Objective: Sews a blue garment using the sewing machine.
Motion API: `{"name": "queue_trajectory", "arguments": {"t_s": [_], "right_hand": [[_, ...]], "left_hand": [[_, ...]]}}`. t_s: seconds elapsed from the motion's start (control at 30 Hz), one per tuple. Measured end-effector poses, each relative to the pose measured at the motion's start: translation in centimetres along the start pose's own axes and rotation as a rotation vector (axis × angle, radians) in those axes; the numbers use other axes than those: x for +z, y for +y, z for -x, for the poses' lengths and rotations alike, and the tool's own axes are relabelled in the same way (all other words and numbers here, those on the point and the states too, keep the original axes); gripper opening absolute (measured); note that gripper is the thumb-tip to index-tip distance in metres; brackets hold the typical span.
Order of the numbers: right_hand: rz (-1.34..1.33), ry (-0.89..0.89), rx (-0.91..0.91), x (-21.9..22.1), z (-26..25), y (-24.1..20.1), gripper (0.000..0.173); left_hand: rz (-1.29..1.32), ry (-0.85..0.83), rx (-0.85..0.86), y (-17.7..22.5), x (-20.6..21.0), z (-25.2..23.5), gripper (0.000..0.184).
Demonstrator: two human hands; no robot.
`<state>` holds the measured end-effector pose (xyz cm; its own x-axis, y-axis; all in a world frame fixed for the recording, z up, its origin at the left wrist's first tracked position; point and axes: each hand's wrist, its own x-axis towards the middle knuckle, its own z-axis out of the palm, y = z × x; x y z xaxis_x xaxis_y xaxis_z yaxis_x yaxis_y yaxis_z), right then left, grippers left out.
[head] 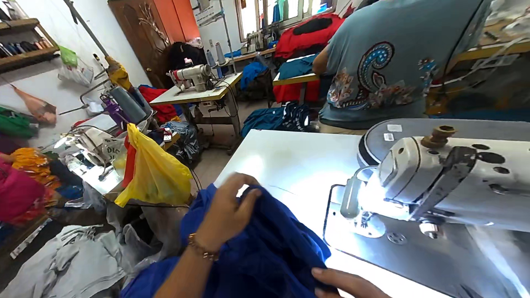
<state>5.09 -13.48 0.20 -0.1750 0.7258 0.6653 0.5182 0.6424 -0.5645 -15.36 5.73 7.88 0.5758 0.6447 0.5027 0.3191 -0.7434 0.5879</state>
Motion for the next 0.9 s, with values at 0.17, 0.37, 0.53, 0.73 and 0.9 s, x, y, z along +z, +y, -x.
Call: {"name": "queue_trajectory", "arguments": {"t_s": [0.17, 0.37, 0.53, 0.73, 0.9], "right_hand": [[0.187, 0.184, 0.297, 1.3, 5.2, 2.5, 0.017], [0.598, 0.206, 0.252, 0.8, 7.7, 5.2, 0.024], [0.652, 0.129, 0.224, 0.1, 8.0, 6.4, 0.023], [0.566, 0.076, 0.198, -0.9, 7.9, 7.1, 0.023], [0.541, -0.013, 0.203, -1.4, 7.4, 7.3, 0.021]], "left_hand": [[0.33, -0.274, -0.44, 0.4, 10.0, -2.2, 0.022], [-0.025, -0.374, -0.279, 0.5, 16.9, -4.6, 0.028], [-0.059, -0.374, -0.192, -0.3, 18.9, -5.2, 0.033], [-0.078, -0.433, -0.106, -2.9, 20.8, -5.6, 0.035], [-0.162, -0.308, 0.019, -2.2, 20.2, -4.7, 0.034]]}}
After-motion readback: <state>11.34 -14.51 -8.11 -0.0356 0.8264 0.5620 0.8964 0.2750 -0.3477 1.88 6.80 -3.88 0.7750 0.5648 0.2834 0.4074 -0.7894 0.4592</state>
